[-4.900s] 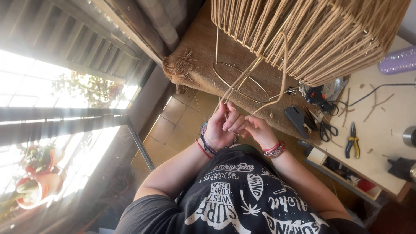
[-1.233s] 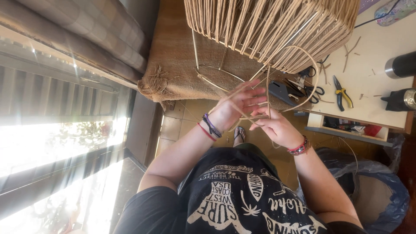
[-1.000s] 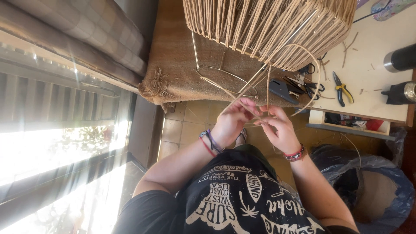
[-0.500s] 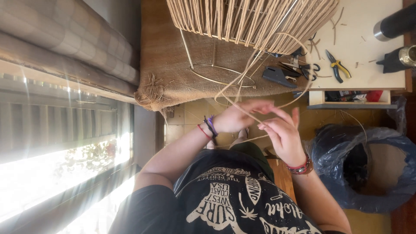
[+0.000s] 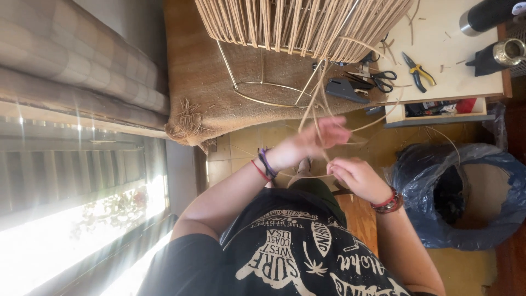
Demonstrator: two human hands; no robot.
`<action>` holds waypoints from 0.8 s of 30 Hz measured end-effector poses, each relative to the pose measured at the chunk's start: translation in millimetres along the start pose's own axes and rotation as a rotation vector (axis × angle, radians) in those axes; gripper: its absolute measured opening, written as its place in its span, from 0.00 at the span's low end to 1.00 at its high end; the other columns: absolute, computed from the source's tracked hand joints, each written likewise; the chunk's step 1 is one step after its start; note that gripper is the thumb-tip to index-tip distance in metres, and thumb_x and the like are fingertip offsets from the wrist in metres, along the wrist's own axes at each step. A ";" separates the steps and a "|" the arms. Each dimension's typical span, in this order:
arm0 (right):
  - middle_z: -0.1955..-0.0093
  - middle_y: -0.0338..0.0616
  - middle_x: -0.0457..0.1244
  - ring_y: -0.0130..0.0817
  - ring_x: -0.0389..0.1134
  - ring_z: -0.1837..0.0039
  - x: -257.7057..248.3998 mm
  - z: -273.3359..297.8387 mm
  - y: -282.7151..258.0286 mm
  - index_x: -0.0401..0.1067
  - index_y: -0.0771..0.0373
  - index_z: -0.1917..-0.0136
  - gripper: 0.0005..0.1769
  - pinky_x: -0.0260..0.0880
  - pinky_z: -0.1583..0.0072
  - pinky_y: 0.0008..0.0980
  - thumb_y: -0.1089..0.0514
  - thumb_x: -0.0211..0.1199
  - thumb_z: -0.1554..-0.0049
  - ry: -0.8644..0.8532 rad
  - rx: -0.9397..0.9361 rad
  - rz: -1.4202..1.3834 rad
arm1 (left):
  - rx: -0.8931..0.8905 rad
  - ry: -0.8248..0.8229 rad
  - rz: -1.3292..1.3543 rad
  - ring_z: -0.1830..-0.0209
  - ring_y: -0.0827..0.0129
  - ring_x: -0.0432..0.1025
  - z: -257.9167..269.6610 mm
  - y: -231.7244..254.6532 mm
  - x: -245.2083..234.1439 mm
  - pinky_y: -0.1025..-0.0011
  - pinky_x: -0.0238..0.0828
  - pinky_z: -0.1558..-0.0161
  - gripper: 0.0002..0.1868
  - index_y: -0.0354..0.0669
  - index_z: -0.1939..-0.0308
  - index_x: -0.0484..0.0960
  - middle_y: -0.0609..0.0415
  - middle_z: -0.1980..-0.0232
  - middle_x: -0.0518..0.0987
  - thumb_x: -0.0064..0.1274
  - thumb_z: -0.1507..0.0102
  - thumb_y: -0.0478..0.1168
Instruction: Weaving material through a frame to create a lampshade
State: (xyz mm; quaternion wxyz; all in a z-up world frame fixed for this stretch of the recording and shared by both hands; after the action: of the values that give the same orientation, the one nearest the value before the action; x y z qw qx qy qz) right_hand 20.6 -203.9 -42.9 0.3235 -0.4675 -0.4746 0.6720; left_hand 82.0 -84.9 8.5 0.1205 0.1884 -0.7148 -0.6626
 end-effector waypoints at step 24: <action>0.61 0.46 0.74 0.50 0.74 0.53 32.2 -9.4 3.2 0.79 0.60 0.53 0.13 0.71 0.46 0.51 0.56 0.54 0.36 -0.180 0.040 0.141 | 0.081 0.233 1.094 0.40 0.51 0.77 8.5 -40.5 -21.9 0.56 0.76 0.37 0.28 0.34 0.24 0.58 0.36 0.41 0.78 0.39 0.29 0.32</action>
State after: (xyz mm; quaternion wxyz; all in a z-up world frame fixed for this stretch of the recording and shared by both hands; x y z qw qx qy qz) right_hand 18.0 -173.5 -57.3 0.2408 -0.4310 -0.4541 0.7416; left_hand 102.6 -70.0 -30.8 0.5176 -0.1334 -0.7153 -0.4501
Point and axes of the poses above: each hand's wrist, its own z-axis away from the middle knuckle, its own x-axis out of the palm, y = z × x, the point moved 9 cm from there along -z, towards the middle knuckle
